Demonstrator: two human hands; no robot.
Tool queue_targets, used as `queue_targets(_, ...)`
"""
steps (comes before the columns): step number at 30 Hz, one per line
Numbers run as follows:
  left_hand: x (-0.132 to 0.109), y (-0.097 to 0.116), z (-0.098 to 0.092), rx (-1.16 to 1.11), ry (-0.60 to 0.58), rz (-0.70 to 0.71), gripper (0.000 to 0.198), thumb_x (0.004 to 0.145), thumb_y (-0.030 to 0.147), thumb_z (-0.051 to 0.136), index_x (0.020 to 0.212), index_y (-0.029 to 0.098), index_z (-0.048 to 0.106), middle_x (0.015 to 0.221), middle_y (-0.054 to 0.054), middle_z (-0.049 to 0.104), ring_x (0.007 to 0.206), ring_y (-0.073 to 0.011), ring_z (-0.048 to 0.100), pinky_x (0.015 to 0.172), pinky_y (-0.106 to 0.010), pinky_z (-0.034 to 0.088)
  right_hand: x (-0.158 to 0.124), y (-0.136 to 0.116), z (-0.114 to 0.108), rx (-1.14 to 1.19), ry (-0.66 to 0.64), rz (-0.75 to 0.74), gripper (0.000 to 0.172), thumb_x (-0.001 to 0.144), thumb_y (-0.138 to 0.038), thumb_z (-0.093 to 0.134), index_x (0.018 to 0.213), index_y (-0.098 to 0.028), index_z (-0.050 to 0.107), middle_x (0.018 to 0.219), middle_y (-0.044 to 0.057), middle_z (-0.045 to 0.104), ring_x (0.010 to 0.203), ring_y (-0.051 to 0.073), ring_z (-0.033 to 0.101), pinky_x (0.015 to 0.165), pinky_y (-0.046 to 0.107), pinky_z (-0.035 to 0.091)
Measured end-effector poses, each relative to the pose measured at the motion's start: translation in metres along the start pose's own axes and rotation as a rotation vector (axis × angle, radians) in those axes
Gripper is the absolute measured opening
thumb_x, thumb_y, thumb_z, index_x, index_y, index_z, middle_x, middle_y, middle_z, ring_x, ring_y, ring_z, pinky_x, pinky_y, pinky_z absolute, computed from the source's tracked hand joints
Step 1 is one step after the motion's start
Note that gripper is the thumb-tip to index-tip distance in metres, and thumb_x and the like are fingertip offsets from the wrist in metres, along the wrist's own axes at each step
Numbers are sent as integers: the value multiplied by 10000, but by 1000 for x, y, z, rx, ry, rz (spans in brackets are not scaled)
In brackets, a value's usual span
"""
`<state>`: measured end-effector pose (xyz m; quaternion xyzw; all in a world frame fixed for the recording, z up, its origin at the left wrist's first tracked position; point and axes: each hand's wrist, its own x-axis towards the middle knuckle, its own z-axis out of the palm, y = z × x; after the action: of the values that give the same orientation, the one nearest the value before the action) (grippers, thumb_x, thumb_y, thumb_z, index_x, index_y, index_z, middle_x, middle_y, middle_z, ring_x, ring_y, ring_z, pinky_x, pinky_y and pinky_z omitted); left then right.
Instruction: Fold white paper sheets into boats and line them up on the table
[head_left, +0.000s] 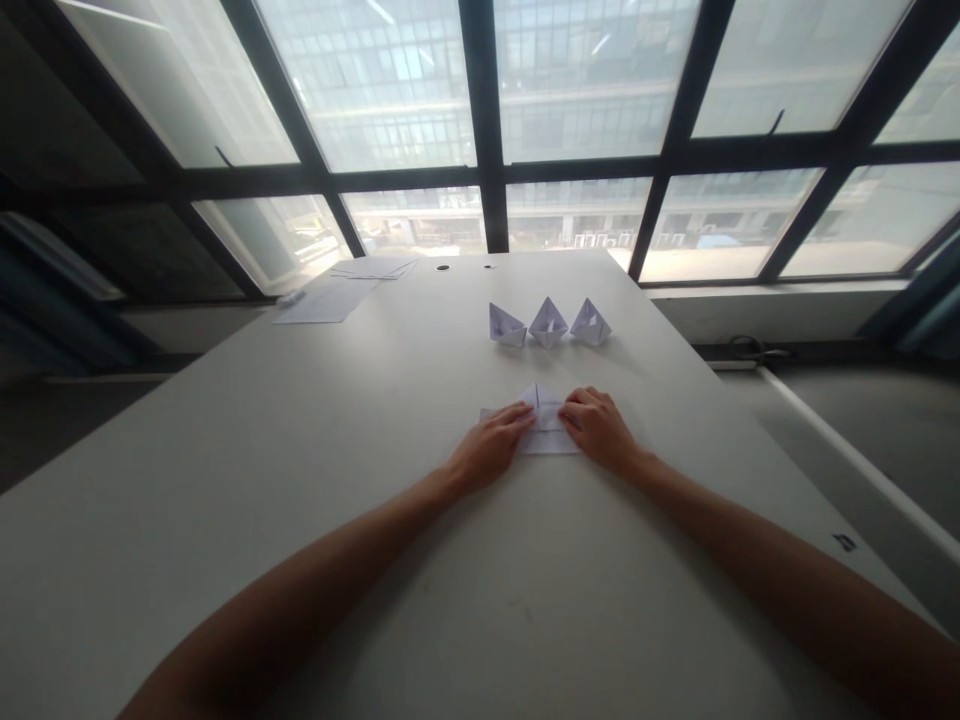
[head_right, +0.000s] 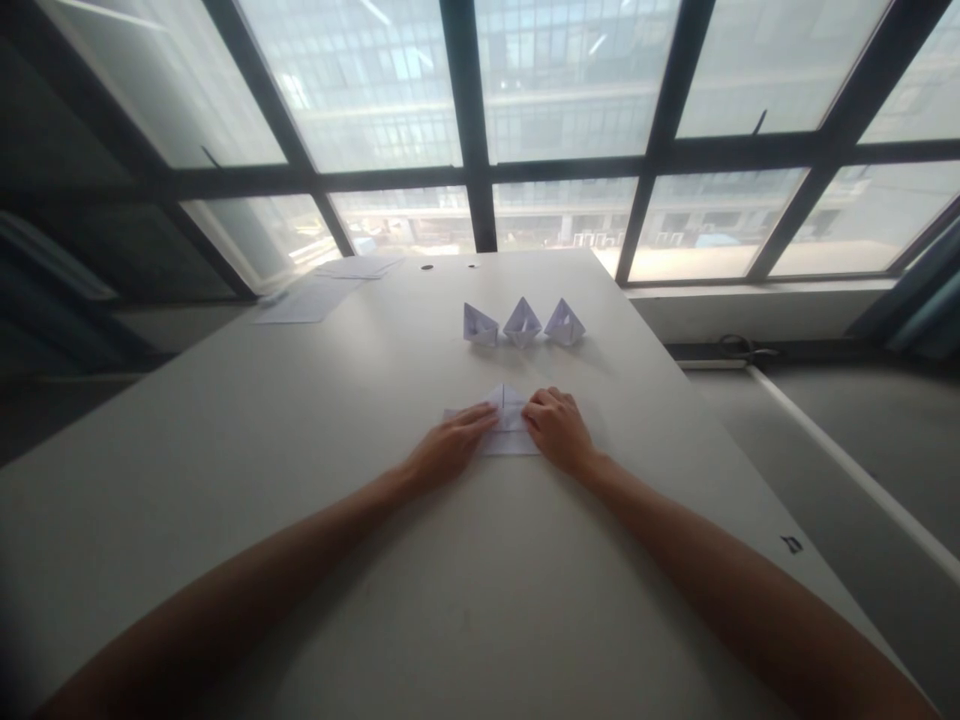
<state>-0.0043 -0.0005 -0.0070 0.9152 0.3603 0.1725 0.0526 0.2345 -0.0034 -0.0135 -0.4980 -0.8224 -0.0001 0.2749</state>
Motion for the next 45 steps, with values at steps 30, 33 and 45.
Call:
queue_targets(30, -5, 1, 12, 98, -79, -260, 515, 1024, 436, 329, 1488, 225, 407, 1610, -103, 295, 1498, -355, 196, 1181, -583, 206, -2, -5, 5, 39, -122, 2, 287, 935, -214, 540, 1177, -166, 686, 1370, 154, 602, 1320, 260, 527, 1110, 425, 421)
queue_targets(33, -4, 1, 10, 61, -99, -216, 509, 1030, 401, 318, 1498, 215, 391, 1613, -98, 288, 1504, -293, 208, 1202, -549, 178, -2, -6, 5, 34, -130, 9, 284, 936, -216, 539, 1169, -151, 687, 1374, 165, 597, 1325, 260, 522, 1118, 417, 413)
queue_targets(45, -1, -1, 4, -6, -105, -182, 515, 1011, 378, 400, 1491, 191, 402, 1584, -111, 347, 1483, -250, 283, 1207, -467, 225, -3, -6, 5, 178, -154, -213, 400, 948, -211, 524, 1341, -191, 595, 1432, 130, 555, 1367, 244, 476, 1149, 457, 378)
